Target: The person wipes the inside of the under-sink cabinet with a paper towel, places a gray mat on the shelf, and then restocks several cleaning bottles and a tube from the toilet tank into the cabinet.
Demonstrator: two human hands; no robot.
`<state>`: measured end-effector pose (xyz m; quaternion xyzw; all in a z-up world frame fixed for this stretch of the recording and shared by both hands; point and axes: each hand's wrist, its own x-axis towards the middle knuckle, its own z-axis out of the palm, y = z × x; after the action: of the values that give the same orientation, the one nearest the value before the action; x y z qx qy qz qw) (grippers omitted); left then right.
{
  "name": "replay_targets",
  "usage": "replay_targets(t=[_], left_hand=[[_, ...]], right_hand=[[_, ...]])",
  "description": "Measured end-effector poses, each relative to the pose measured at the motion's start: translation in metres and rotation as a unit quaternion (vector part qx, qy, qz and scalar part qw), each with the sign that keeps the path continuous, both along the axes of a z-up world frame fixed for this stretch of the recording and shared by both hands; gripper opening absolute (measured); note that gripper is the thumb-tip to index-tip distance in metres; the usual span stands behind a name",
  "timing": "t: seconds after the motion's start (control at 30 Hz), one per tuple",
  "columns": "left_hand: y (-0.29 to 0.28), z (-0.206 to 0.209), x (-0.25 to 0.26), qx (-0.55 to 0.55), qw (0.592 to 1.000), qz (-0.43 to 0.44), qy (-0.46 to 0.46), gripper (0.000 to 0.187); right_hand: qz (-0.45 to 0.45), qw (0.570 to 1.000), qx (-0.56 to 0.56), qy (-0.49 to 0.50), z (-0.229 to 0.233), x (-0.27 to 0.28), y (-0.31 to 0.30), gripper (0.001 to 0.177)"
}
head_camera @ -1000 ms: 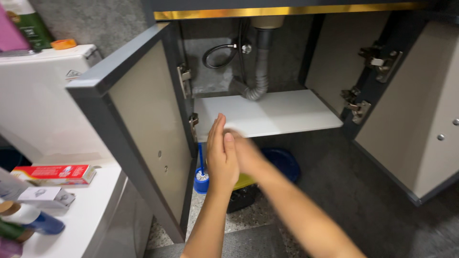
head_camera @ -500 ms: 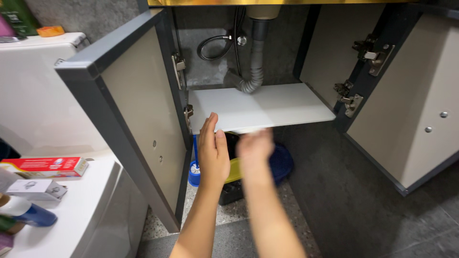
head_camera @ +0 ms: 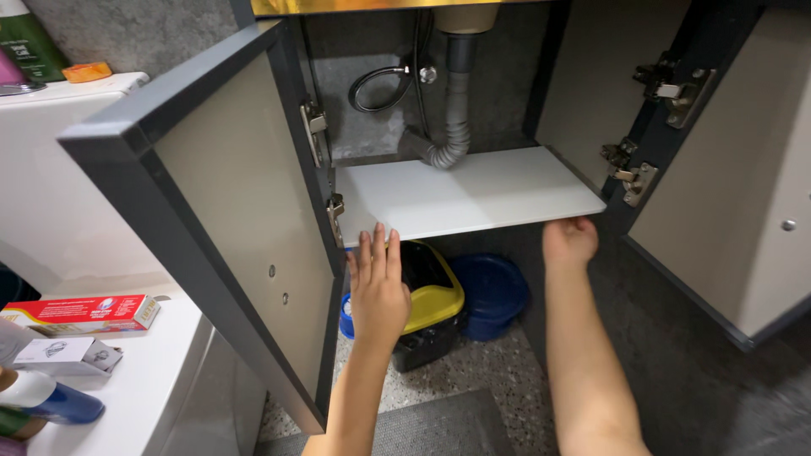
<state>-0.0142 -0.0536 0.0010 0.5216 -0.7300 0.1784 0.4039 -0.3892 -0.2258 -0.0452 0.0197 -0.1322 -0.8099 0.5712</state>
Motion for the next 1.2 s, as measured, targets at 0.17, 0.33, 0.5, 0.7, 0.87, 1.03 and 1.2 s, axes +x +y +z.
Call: replay_targets(t=[0.17, 0.33, 0.5, 0.7, 0.87, 1.03, 1.2], left_hand=[[-0.011, -0.015, 0.012, -0.026, 0.999, 0.003, -0.03, 0.078], [-0.023, -0.028, 0.015, -0.043, 0.998, 0.014, -0.04, 0.074], [-0.028, -0.036, 0.019, -0.059, 0.996, 0.02, -0.064, 0.073], [-0.033, -0.04, 0.017, -0.075, 0.995, 0.01, -0.063, 0.073], [-0.036, -0.045, 0.016, -0.094, 0.994, 0.009, -0.058, 0.078], [-0.035, -0.044, 0.015, -0.098, 0.994, 0.006, -0.054, 0.081], [-0.034, -0.051, 0.019, -0.084, 0.995, -0.014, -0.044, 0.083]], right_hand=[[0.025, 0.99, 0.088, 0.106, -0.011, 0.092, -0.055, 0.039], [0.114, 0.983, 0.098, 0.109, -0.018, 0.153, -0.083, 0.038], [0.07, 0.99, 0.054, 0.109, -0.017, 0.085, -0.097, 0.037], [-0.028, 0.986, -0.031, 0.16, -0.039, 0.001, -0.066, 0.038], [-0.105, 0.955, -0.089, 0.264, -0.089, 0.03, 0.013, 0.065], [0.049, 0.952, -0.007, 0.302, -0.136, 0.118, 0.039, 0.08], [0.141, 0.913, -0.001, 0.383, -0.16, 0.166, 0.041, 0.064]])
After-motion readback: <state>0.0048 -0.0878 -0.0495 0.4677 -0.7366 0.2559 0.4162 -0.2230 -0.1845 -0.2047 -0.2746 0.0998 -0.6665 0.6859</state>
